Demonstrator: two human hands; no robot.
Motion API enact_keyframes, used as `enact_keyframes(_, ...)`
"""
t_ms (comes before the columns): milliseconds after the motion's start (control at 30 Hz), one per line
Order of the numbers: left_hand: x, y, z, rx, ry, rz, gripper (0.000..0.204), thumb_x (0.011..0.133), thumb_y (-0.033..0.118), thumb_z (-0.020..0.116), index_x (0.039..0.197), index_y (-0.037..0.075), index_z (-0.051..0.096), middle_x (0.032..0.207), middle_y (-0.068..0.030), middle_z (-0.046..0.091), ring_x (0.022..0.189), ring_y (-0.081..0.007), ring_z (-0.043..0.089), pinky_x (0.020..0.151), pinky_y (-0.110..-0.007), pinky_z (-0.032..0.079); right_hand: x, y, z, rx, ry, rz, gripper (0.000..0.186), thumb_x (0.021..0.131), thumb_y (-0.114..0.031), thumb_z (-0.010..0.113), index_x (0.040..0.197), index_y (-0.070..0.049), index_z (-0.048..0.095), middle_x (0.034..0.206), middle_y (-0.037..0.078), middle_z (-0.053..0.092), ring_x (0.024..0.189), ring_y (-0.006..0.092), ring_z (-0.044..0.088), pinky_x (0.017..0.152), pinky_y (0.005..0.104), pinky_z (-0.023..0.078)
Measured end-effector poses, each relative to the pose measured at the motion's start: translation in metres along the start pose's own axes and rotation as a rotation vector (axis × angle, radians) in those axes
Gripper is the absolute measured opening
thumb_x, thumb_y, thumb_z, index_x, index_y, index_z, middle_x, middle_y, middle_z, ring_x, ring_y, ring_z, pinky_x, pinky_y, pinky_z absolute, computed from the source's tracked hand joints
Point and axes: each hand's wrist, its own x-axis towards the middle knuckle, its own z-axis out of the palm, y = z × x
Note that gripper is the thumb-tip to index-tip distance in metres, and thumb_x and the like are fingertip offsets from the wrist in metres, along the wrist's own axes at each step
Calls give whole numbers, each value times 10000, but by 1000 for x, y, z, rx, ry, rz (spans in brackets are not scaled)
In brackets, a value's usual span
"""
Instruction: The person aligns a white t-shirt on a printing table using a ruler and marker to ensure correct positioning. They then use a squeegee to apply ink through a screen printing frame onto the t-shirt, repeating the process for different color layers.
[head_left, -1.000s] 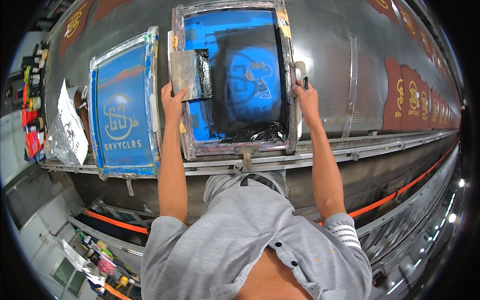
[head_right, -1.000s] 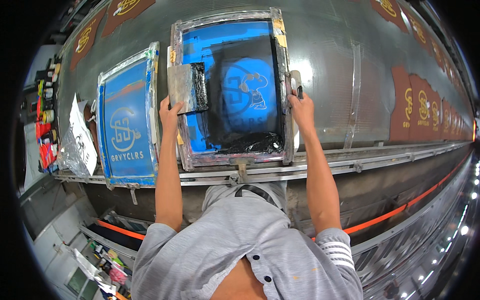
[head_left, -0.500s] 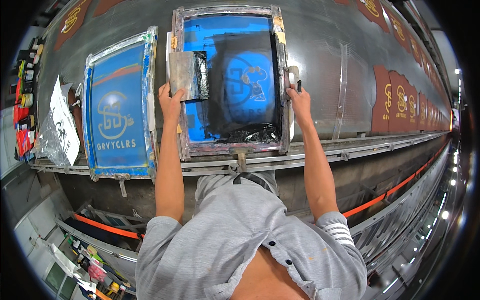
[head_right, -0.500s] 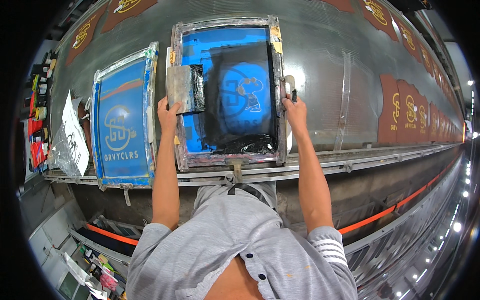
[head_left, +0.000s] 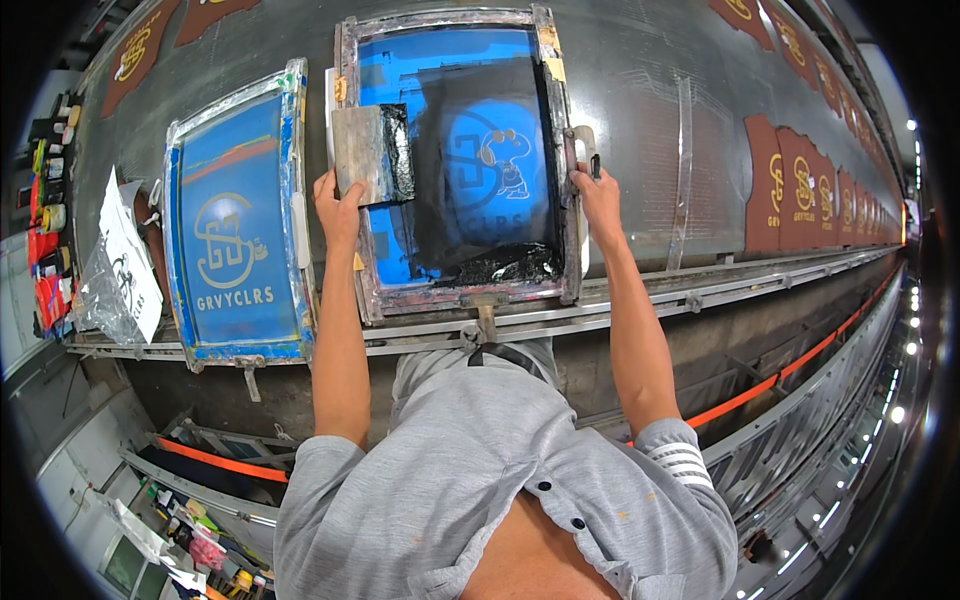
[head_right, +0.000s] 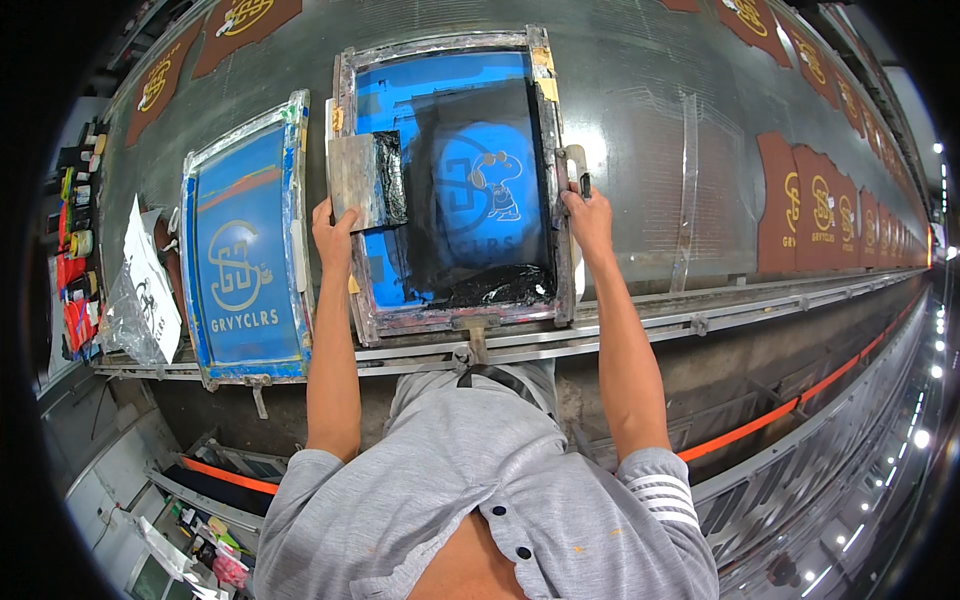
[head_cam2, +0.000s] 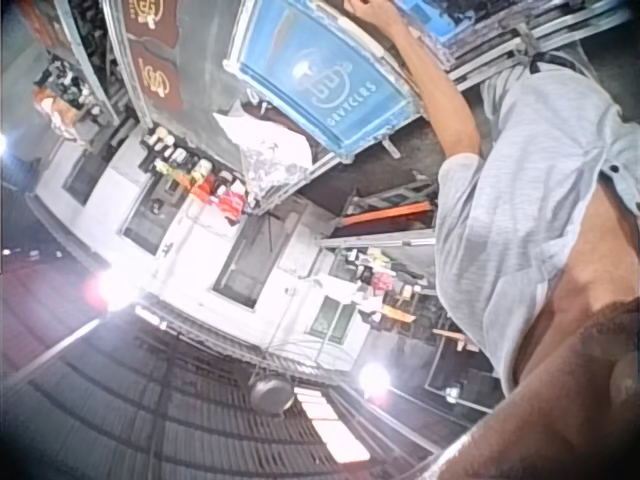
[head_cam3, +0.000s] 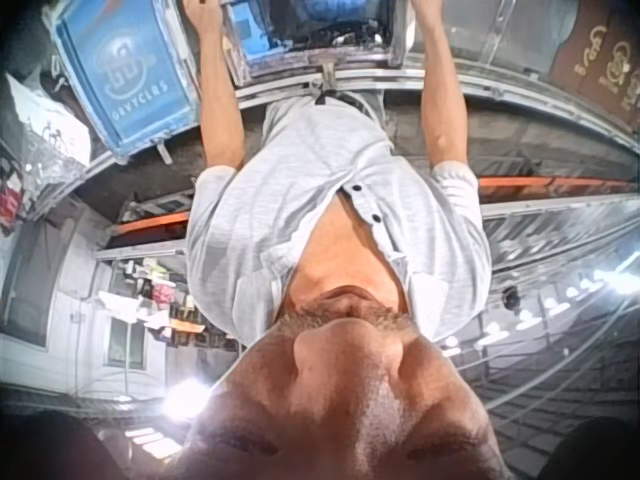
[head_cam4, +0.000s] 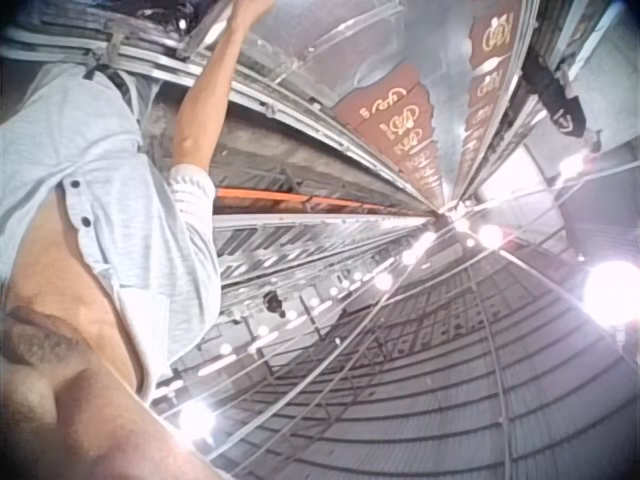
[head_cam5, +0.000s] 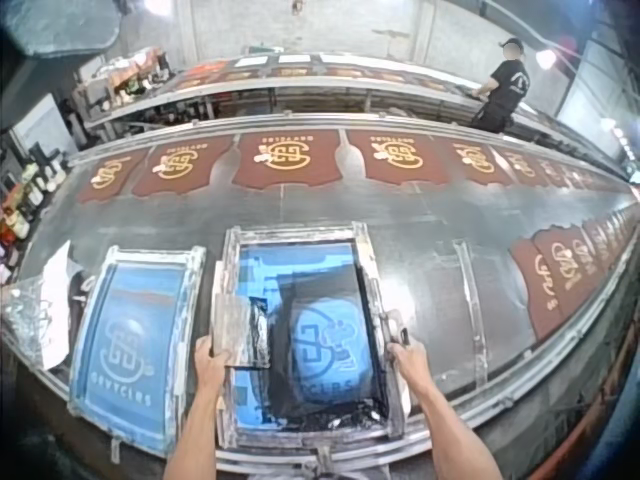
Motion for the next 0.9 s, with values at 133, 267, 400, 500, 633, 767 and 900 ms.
enact_keyframes(133, -1, -1, 0, -1, 0, -14, 508, 798, 165, 726, 1258, -38, 651, 1245, -154, 574, 1154, -266, 560, 1020, -356, 420, -3, -9, -2, -49, -2, 1, 369, 852, -249, 675, 1078, 38, 725, 760, 143, 696, 711, 214, 633, 693, 367, 487)
enact_keyframes(267, -2, -4, 2, -6, 5, -22, 546, 785, 174, 739, 1282, -27, 636, 1256, -152, 554, 1169, -288, 542, 1036, -374, 405, -6, -19, -4, -25, -46, 84, 326, 881, -174, 654, 1120, 37, 717, 870, 50, 700, 802, 129, 580, 760, 308, 467)
enact_keyframes(400, 0, -8, 0, -14, -8, -16, 551, 783, 170, 742, 1287, -24, 631, 1263, -153, 546, 1179, -300, 532, 1047, -383, 396, -2, -9, -4, -15, -57, 61, 314, 884, -164, 653, 1115, 39, 716, 868, 45, 696, 795, 126, 575, 753, 302, 463)
enact_keyframes(500, 0, -8, 1, -27, -10, -13, 531, 789, 171, 741, 1271, -27, 640, 1247, -155, 560, 1163, -300, 545, 1037, -379, 406, 2, 3, -1, 1, -28, 24, 318, 863, -213, 669, 1050, 39, 720, 797, 118, 697, 735, 186, 612, 713, 350, 480)
enact_keyframes(633, -1, -5, 0, -50, -1, -9, 513, 791, 171, 740, 1248, -42, 646, 1241, -161, 569, 1152, -297, 553, 1026, -373, 412, 0, 0, 0, 14, -2, 23, 315, 853, -229, 674, 1021, 33, 721, 764, 151, 696, 708, 219, 631, 698, 373, 489)
enact_keyframes(767, 0, -4, -1, 9, -7, -26, 501, 818, 147, 733, 1262, -63, 636, 1256, -133, 557, 1117, -241, 579, 975, -345, 448, -6, -10, 1, 14, 14, 3, 288, 856, -212, 667, 1018, 20, 720, 771, 151, 690, 704, 234, 625, 697, 379, 483)
enact_keyframes(900, -1, 2, -1, -81, -8, -91, 508, 809, 156, 731, 1241, -90, 626, 1271, -148, 539, 1133, -259, 560, 980, -345, 443, -5, -7, 3, -20, 36, -17, 288, 855, -216, 661, 1020, 14, 712, 841, 202, 699, 752, 319, 653, 721, 412, 489)
